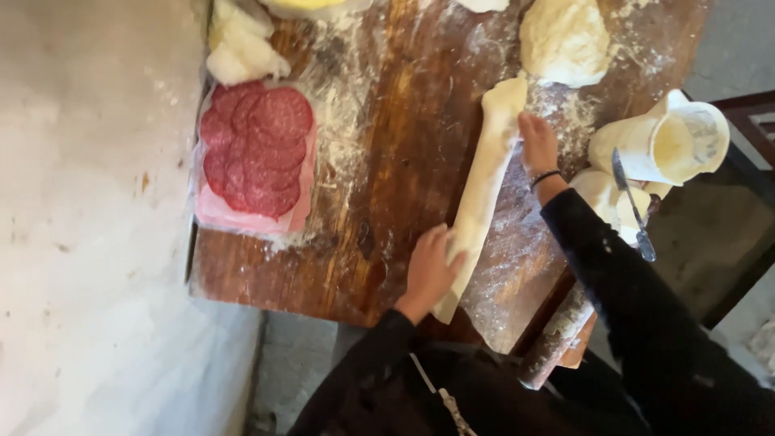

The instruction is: The recorder rolls out dough with a rolling pin, adds salami and cheese slices, and rolls it into a log before placing it on a tray.

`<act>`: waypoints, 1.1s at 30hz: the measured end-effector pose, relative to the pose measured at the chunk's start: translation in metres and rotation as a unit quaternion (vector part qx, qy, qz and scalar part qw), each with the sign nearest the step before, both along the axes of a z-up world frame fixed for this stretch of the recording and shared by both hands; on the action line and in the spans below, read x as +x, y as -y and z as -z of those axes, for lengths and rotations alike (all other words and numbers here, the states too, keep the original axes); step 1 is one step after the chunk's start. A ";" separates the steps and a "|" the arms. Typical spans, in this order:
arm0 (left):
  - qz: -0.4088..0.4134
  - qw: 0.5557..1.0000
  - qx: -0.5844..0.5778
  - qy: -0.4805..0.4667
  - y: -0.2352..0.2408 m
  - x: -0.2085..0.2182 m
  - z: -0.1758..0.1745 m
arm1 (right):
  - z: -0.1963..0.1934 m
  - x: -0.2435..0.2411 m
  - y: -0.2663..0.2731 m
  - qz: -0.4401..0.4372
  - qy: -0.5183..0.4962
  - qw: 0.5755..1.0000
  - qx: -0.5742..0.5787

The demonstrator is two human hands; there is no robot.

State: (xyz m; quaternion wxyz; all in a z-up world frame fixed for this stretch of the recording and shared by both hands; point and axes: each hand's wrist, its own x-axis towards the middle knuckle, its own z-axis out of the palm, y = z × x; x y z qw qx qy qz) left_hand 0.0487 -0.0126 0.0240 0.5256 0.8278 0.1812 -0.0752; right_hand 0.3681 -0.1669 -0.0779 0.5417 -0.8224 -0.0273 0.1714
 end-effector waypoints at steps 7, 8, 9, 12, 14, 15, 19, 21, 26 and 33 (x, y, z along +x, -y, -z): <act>-0.160 0.938 -0.271 0.146 -0.020 0.215 0.107 | -0.014 0.015 -0.041 0.131 0.025 0.989 -0.062; -0.165 0.930 -0.304 0.122 -0.023 0.242 0.106 | -0.012 0.018 -0.041 0.122 -0.034 0.992 -0.018; -0.170 0.922 -0.334 0.096 -0.024 0.270 0.105 | -0.008 0.021 -0.039 0.112 -0.091 0.989 0.029; -0.123 0.923 -0.365 -0.020 -0.034 0.299 0.102 | -0.002 0.017 -0.035 0.117 0.071 0.986 -0.100; -0.080 0.927 -0.362 -0.056 -0.036 0.311 0.105 | -0.035 0.011 -0.041 0.161 -0.008 0.986 0.030; -0.054 0.928 -0.359 -0.085 -0.039 0.316 0.107 | -0.050 0.009 -0.047 0.184 -0.080 0.966 0.161; 0.042 0.991 -0.121 -0.025 -0.037 0.319 0.113 | -0.055 0.002 -0.042 0.183 -0.125 0.951 0.218; 0.052 0.995 0.062 0.057 -0.038 0.318 0.084 | -0.054 0.002 -0.044 0.101 0.035 0.991 -0.083; -0.021 0.995 0.023 0.096 -0.050 0.297 0.047 | -0.079 -0.025 -0.051 0.117 0.148 0.970 -0.156; -0.065 0.988 -0.101 0.098 -0.056 0.144 0.027 | -0.082 -0.106 -0.054 -0.215 0.231 0.889 -0.333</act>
